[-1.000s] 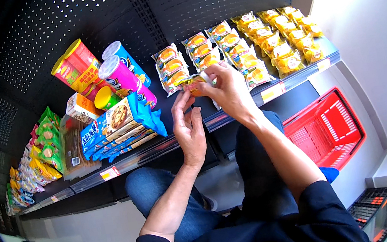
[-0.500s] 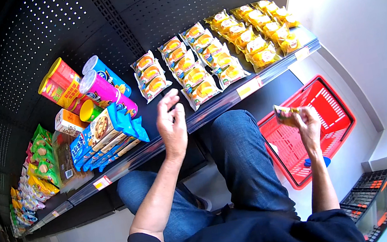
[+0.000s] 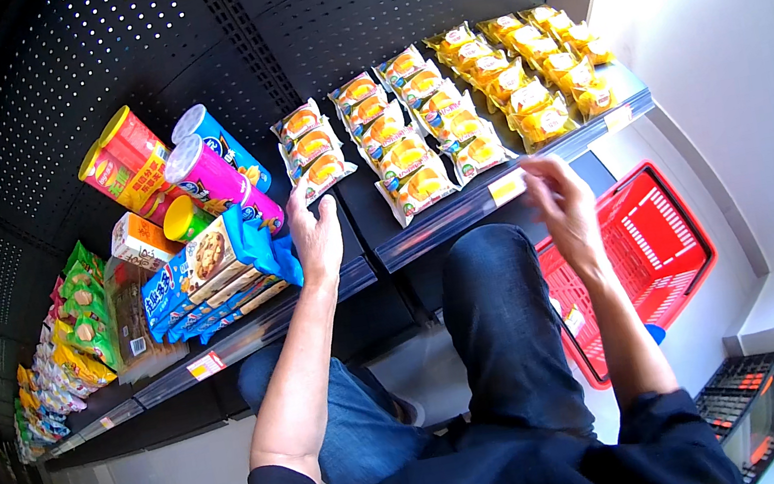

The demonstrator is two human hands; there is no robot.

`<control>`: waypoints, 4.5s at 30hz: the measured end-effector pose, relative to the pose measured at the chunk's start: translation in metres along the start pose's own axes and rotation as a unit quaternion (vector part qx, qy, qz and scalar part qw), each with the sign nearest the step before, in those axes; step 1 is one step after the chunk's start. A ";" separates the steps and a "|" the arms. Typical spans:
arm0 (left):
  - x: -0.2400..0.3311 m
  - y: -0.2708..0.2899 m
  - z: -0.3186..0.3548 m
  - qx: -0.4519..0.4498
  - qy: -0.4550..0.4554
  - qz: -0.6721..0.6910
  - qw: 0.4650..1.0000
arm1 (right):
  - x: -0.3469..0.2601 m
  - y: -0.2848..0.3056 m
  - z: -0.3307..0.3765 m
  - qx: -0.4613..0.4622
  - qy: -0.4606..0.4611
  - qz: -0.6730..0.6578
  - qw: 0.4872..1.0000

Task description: The person crouches in front of a store shelf and restocks snack items. They pick up packaged snacks from a red basket, wipe the shelf with a blue cloth, and place the items back on the shelf in neat rows.

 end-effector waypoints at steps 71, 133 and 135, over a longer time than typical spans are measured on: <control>0.020 -0.060 0.040 -0.219 0.107 0.265 0.933 | -0.017 -0.122 -0.075 -0.135 0.035 0.186 0.973; 0.143 -0.140 0.086 -0.363 -0.082 0.208 0.904 | 0.035 0.037 -0.004 0.045 -0.035 -0.203 0.977; 0.153 -0.144 0.096 -0.392 -0.124 0.129 0.902 | 0.050 0.062 0.023 0.061 -0.050 -0.181 0.980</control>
Point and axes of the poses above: each hand's wrist, its own z-axis away from the middle knuckle, its own y-axis out of the back of the hand, x = y × z, the point moved 6 cm from there along -z, towards the middle knuckle, and after that the axes turned 7 degrees about -x, right-handed, at the moved point
